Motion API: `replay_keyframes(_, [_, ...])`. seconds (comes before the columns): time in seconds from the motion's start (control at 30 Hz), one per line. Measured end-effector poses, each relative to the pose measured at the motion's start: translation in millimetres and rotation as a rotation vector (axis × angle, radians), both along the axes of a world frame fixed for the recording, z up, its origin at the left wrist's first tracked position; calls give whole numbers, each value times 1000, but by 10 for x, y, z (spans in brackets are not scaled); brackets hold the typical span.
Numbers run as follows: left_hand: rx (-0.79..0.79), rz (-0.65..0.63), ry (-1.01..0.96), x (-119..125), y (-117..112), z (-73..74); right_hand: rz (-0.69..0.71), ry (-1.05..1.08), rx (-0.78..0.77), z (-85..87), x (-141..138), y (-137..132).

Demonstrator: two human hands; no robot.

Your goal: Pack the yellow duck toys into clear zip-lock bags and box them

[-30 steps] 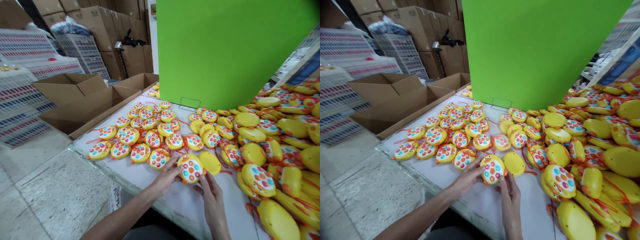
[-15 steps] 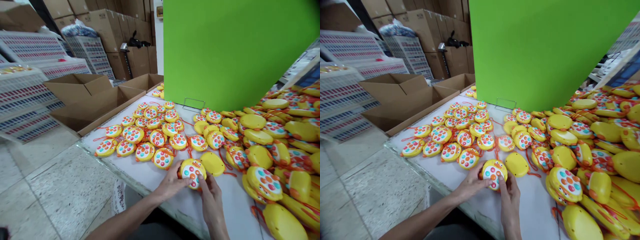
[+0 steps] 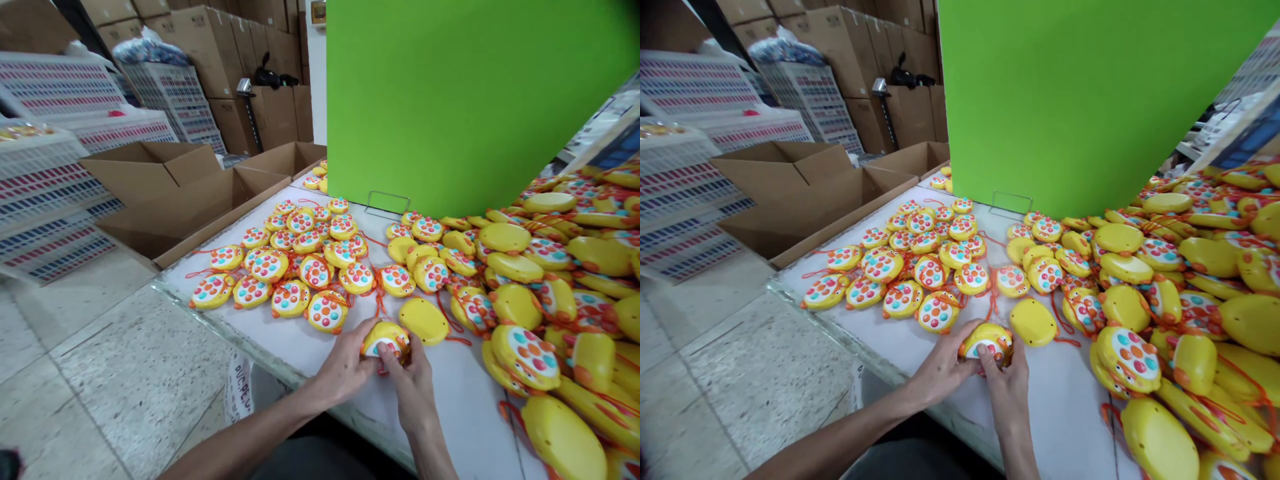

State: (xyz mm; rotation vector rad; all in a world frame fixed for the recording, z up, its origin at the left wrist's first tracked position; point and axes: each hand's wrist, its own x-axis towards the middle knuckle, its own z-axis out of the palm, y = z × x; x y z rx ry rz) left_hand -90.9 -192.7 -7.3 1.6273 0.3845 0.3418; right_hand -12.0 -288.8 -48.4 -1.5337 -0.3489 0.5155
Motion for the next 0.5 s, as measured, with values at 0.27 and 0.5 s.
replay_keyframes(0.27, [-207, -11, -11, -14, 84, -119, -3, -48, -71, 50, -38, 8])
replay_keyframes(0.5, [-469, 72, 96, -5, 174, -230, 105, 88, 98, 80, -151, -41])
